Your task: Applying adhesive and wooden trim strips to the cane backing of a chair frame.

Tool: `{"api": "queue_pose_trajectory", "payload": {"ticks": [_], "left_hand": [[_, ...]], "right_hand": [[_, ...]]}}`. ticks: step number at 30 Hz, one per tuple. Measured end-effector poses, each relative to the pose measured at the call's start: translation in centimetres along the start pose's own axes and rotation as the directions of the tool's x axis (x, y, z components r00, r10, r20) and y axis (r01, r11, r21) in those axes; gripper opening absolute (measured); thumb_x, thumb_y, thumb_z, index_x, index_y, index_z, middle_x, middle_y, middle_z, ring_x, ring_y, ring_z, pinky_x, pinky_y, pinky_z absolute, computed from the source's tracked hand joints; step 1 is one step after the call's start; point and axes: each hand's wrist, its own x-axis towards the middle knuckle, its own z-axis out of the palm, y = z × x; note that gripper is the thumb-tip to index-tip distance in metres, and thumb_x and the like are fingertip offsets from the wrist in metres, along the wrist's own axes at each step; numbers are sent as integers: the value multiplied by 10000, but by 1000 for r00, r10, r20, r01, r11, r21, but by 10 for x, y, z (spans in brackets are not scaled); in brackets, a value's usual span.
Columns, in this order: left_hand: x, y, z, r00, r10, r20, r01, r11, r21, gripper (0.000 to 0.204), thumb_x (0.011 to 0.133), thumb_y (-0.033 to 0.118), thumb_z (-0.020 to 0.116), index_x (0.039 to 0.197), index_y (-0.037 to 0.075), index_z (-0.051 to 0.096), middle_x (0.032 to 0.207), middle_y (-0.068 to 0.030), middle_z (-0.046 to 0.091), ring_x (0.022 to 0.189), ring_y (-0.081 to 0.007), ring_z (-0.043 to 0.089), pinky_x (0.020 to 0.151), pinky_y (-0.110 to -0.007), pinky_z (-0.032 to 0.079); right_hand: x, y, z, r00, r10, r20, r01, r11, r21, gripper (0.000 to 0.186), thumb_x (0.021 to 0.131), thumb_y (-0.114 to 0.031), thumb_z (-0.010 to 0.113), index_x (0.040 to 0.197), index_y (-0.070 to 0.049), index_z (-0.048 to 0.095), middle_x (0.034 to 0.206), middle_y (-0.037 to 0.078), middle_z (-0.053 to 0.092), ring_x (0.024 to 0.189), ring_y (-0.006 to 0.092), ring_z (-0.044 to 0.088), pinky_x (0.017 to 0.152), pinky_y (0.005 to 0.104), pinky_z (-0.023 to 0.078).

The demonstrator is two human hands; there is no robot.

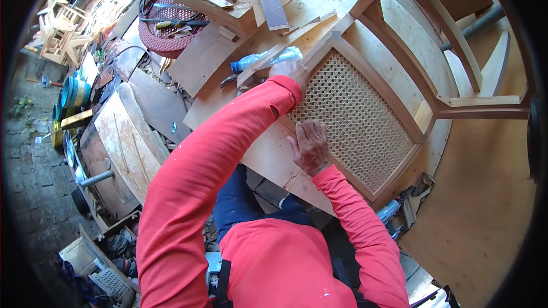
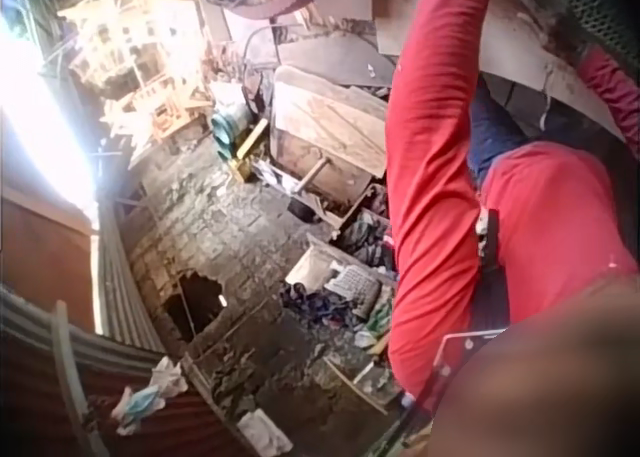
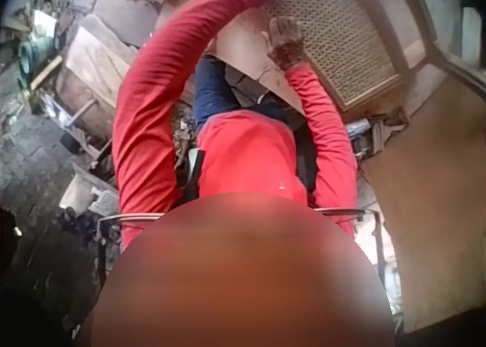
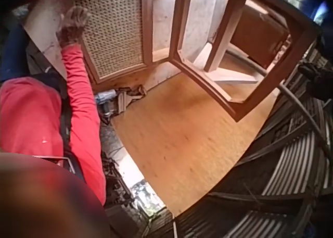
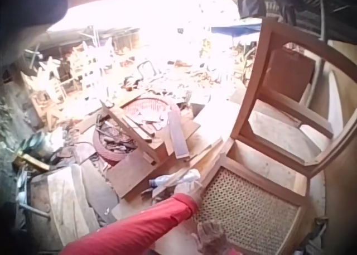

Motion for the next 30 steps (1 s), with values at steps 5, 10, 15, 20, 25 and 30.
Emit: {"api": "queue_pose_trajectory", "payload": {"ticks": [5, 10, 15, 20, 25, 30], "left_hand": [[-2, 3, -2, 1000, -24, 15, 24, 1000, -20, 219, 862, 107, 723, 1052, 12, 780, 1061, -212, 768, 1002, -370, 761, 798, -443, 619], [-7, 7, -10, 994, -39, 99, 35, 998, 45, 248, 940, 136, 674, 1152, 65, 782, 1147, -192, 764, 1087, -342, 749, 868, -427, 620], [-9, 7, -12, 991, -7, 130, -2, 998, 69, 247, 936, 131, 675, 1147, 69, 787, 1142, -189, 767, 1072, -341, 753, 859, -420, 620], [-5, 7, -19, 993, 9, 115, -24, 990, 136, 243, 940, 148, 678, 1145, 87, 793, 1138, -170, 773, 1069, -323, 756, 845, -411, 620], [-3, -12, -15, 991, -3, 136, -7, 997, 77, 322, 707, 171, 832, 999, 38, 799, 1075, -206, 769, 983, -351, 764, 806, -438, 619], [-2, -11, 5, 999, -13, 38, 13, 1000, -6, 326, 693, 164, 825, 996, 44, 801, 1065, -207, 765, 981, -357, 760, 808, -440, 618]], "right_hand": [[-1, 1, 1, 1000, -15, 0, 15, 1000, 0, 390, 841, -204, 772, 1119, 12, 604, 1068, 157, 546, 1024, 350, 540, 880, 497, 441], [-1, 2, 0, 1000, -12, 0, 12, 1000, 7, 392, 842, -207, 769, 1120, 15, 604, 1069, 155, 548, 1027, 345, 543, 883, 487, 447], [1, 0, 0, 1000, -15, 17, 15, 1000, -3, 380, 848, -210, 766, 1109, 15, 605, 1068, 151, 549, 1024, 338, 546, 877, 475, 453], [2, -1, -1, 1000, -17, 6, 17, 1000, -3, 316, 853, -220, 753, 1031, 2, 615, 1050, 123, 531, 1020, 317, 535, 872, 461, 442], [2, -1, -1, 1000, -22, -1, 22, 1000, -18, 337, 854, -226, 751, 1061, 6, 623, 1046, 122, 531, 1010, 314, 534, 863, 461, 442], [3, -2, 0, 1000, -30, -5, 29, 999, -33, 322, 857, -224, 748, 1051, 2, 625, 1043, 121, 533, 1003, 314, 532, 850, 461, 442]]}}
